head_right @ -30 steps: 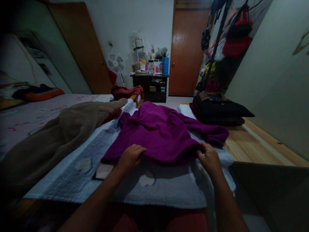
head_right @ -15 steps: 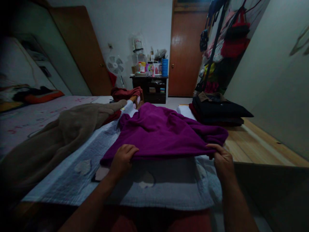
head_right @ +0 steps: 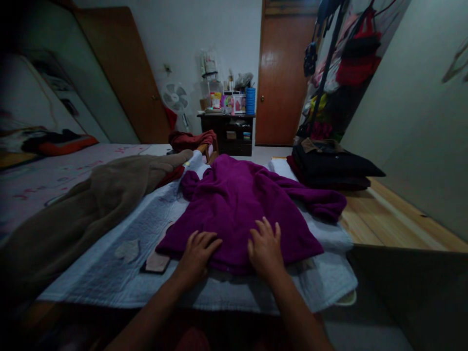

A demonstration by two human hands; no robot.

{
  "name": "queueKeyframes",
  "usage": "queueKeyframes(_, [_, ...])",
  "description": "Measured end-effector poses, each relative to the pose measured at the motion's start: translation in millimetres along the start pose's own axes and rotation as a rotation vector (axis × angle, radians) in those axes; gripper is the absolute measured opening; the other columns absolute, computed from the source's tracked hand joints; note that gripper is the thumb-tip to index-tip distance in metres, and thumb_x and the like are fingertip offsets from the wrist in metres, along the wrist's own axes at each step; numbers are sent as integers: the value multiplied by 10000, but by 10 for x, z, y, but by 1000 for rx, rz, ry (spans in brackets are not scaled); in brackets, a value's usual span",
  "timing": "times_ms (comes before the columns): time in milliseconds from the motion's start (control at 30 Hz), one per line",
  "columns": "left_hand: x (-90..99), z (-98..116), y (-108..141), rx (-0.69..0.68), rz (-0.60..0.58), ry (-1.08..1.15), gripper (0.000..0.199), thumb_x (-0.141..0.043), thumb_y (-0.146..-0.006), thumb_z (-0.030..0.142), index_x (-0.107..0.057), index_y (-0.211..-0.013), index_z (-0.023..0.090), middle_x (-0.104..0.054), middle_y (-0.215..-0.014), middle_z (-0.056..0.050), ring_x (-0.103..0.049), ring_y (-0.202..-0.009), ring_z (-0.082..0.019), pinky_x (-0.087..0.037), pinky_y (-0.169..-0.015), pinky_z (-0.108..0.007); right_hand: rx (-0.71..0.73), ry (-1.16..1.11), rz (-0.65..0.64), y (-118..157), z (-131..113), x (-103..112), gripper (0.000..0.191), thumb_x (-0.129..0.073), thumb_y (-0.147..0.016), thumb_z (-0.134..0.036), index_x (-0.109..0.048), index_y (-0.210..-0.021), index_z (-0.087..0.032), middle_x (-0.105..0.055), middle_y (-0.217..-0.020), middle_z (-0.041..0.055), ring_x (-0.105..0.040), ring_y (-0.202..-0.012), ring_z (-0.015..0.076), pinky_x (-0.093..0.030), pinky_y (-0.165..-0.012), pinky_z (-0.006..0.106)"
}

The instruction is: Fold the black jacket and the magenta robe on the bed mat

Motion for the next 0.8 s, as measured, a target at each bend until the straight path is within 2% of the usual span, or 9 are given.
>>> queueKeyframes(33, [44,-71,28,36,29,-22,721,-554,-671,-5,-501,-1329,285,-482,-1387,-57,-356,-1290,-270,-160,-1138,-519,34,-24,-63,-18,-170,-147,316,-441,-881,-258,-655,-1113,-239,-545,-1357,68,-347,-1356,280,-130,-1132,560])
queueKeyframes(100, [112,-244,92,120,67,-71,796,-547,-631,-14,-466,-1372,267,-450,-1428,-77,-336,-1311,-294,-137,-1141,-540,62,-66,-177,-28,-372,-416,376,-429,-905,-288,-594,-1240,-242,-471,-1442,63,-291,-1396,260,-117,-1148,516])
queueKeyframes(200, [196,-554,196,250,114,-135,796,-520,-644,-16,-451,-1390,251,-458,-1428,-96,-383,-1275,-297,-206,-1117,-517,26,-97,-320,14,-403,-747,490,-441,-912,-372,-482,-1379,-230,-368,-1517,65,-236,-1423,273,-137,-1150,493])
queueKeyframes(300, [262,-859,271,347,133,-178,708,-480,-701,-11,-487,-1362,244,-502,-1395,-102,-418,-1245,-294,-272,-1071,-490,14,-91,-395,85,-352,-942,578,-427,-918,-460,-401,-1445,-225,-290,-1555,61,-180,-1442,294,-121,-1151,508])
queueKeyframes(467, [331,-1269,253,425,66,-145,477,-436,-748,7,-639,-1122,221,-629,-1212,-103,-500,-1178,-284,-280,-1040,-495,26,-95,-426,128,-314,-1006,622,-411,-917,-500,-355,-1473,-226,-239,-1573,53,-137,-1454,287,-89,-1159,507])
queueKeyframes(533, [399,-1354,203,410,42,-94,438,-429,-724,-7,-648,-1028,220,-651,-1117,-86,-548,-1113,-247,-306,-1028,-447,27,-114,-438,123,-310,-1002,628,-412,-915,-504,-351,-1474,-224,-236,-1574,52,-134,-1456,279,-84,-1163,503])
queueKeyframes(667, [660,-1438,171,370,42,27,379,-436,-617,-20,-603,-879,198,-625,-934,-47,-575,-959,-200,-421,-850,-301,19,-153,-439,103,-285,-990,615,-401,-918,-516,-370,-1463,-234,-260,-1567,43,-136,-1457,268,-89,-1166,494])
queueKeyframes(733, [845,-1481,245,374,88,27,335,-438,-608,3,-582,-841,196,-614,-907,-42,-569,-931,-206,-426,-811,-295,10,-167,-440,99,-269,-994,603,-394,-920,-519,-385,-1455,-242,-270,-1564,39,-142,-1457,263,-92,-1167,490])
queueKeyframes(800, [948,-1534,367,396,87,-15,308,-448,-627,29,-585,-844,200,-623,-916,-40,-569,-923,-215,-418,-812,-308,12,-170,-445,101,-264,-999,599,-401,-916,-516,-394,-1450,-242,-273,-1562,42,-149,-1455,261,-96,-1167,485])
Point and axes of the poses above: each hand's wrist, its own y-axis away from the middle knuckle, its own x-axis out of the back of the hand, z = x × y, the point moved 10 cm from there along -y, towards the middle knuckle
